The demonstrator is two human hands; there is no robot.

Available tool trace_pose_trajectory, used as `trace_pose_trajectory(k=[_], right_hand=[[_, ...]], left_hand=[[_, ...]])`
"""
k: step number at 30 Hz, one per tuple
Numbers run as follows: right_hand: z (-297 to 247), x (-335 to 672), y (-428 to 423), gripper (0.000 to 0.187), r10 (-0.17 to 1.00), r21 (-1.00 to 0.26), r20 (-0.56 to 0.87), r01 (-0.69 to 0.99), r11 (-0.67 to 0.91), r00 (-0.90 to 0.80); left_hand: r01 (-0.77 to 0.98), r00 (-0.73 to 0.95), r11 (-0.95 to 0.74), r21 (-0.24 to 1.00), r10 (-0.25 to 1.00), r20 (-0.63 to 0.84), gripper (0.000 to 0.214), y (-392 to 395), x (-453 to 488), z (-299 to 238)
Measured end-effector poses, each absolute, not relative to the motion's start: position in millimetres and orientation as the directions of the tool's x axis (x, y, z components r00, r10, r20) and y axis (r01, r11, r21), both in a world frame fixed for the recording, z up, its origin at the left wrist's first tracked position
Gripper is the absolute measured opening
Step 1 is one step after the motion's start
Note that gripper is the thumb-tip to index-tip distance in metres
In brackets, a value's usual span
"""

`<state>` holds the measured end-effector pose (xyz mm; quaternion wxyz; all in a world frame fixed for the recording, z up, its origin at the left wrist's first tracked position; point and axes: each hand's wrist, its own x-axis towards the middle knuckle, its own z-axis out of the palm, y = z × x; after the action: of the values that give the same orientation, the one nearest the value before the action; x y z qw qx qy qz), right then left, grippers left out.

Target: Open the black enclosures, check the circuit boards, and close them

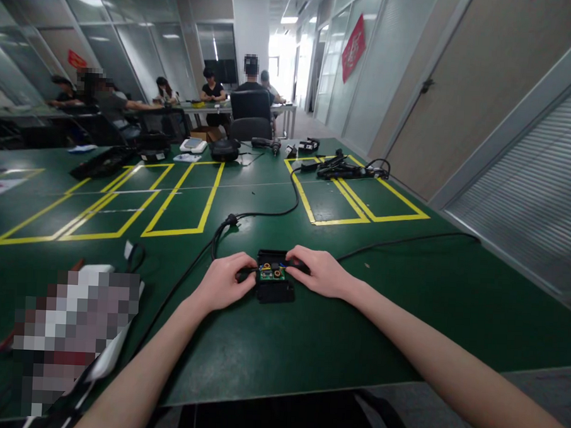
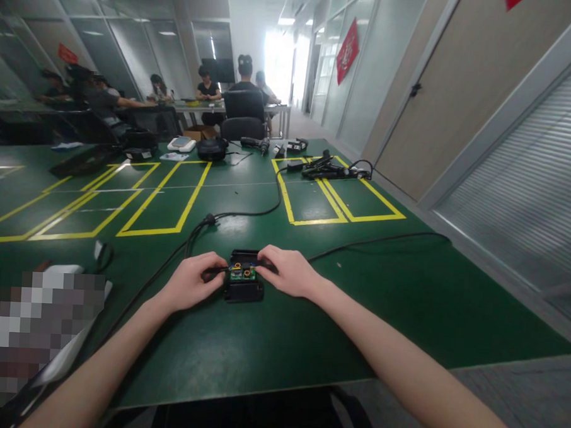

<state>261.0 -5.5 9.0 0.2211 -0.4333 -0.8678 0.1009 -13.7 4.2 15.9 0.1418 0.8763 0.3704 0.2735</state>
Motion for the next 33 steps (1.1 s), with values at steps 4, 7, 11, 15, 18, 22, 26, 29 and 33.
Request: trace_pose_trajectory(k=[4,7,11,15,18,22,26,29,33], right_hand=[[11.8,266.2,-5.5,0.028,0.813,-0.348,0.248,0.735,0.582,-0.527],[12.7,265.7,-9.6,0.03,0.793,-0.35,0.308,0.712,0.609,-0.526],[13.6,266.7,-15.7,0.031,0.741,-0.357,0.361,0.65,0.671,-0.567],[15.5,270.6,-17.8,0.035,0.719,-0.377,0.317,0.614,0.694,-0.618],[16.0,272.2,-17.6,0.036,0.716,-0.409,0.281,0.595,0.691,-0.639],[14.1,271.4,-16.9,0.033,0.711,-0.423,0.26,0.585,0.692,-0.653],[12.4,270.5,-16.2,0.031,0.716,-0.404,0.248,0.603,0.688,-0.652],[12.7,271.2,-14.5,0.03,0.727,-0.376,0.236,0.63,0.68,-0.645],[12.1,273.2,-9.4,0.026,0.739,-0.363,0.235,0.649,0.669,-0.631]], left_hand=[[0.548,0.57,-0.69,0.473,0.722,0.393,0.012,1.7,-13.4,18.6],[0.512,0.56,-0.695,0.504,0.716,0.417,0.011,-2.4,-12.9,23.2],[0.47,0.57,-0.693,0.546,0.711,0.412,0.009,-7.6,-11.7,27.7],[0.445,0.606,-0.693,0.567,0.699,0.38,0.008,-9.3,-9.2,26.3],[0.444,0.619,-0.68,0.583,0.704,0.349,0.007,-10.0,-8.0,24.8],[0.449,0.629,-0.667,0.594,0.708,0.32,0.006,-11.8,-8.2,24.7],[0.453,0.627,-0.652,0.608,0.718,0.302,0.006,-11.8,-8.6,23.9],[0.476,0.613,-0.646,0.596,0.73,0.302,0.007,-10.3,-7.9,21.9],[0.518,0.573,-0.617,0.593,0.765,0.295,0.01,-8.3,-6.4,17.9]])
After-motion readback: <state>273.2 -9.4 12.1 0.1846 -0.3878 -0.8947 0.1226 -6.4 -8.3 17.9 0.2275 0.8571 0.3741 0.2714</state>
